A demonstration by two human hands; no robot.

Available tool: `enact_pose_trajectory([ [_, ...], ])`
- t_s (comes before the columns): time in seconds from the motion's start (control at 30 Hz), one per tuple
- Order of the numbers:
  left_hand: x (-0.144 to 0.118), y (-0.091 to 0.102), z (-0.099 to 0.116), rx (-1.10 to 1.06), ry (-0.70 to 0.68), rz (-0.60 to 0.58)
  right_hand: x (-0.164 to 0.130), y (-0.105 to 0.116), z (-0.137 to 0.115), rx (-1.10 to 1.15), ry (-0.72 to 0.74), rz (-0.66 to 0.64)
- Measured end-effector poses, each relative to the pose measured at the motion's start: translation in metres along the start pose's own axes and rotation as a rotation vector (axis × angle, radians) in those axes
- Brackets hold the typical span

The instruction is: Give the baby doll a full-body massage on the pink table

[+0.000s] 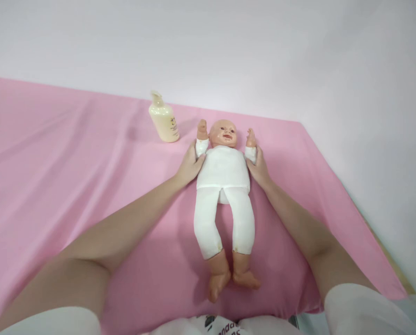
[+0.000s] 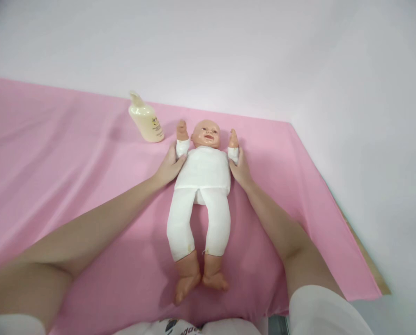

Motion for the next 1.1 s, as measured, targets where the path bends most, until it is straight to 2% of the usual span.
enact_pose_trajectory([
  [0.1, -0.001, 0.002, 0.004, -0.001, -0.012, 0.011, -0.001, 0.006, -0.003, 0.018, 0.009, 0.06],
  [0.37, -0.005, 0.001, 0.026, 0.055, -0.17, 0.003, -0.005, 0.012, -0.033, 0.062, 0.208, 0.104],
  [0.53, -0.008, -0.001, 0.031, 0.103, -0.159, -0.053, -0.009, 0.014, -0.039, 0.042, 0.265, 0.131],
  [0.7, -0.006, -0.003, 0.029, 0.091, -0.166, -0.052, -0.008, 0.009, -0.041, 0.032, 0.248, 0.064],
  [0.83, -0.004, -0.005, 0.027, 0.063, -0.204, -0.043, -0.008, 0.009, -0.04, 0.044, 0.249, 0.077],
  [1.1, 0.0, -0.004, 0.02, 0.091, -0.129, -0.02, -0.003, 0.009, -0.025, 0.07, 0.124, 0.073],
])
Point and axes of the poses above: each hand's wrist, its own x-axis towards the middle knuckle, its own y-axis out of the back of the hand, z = x × y, the point moved 10 cm from there along x, towards the middle knuckle, and after that the axes turned 3 degrees about -x, right-handed, at the moved point
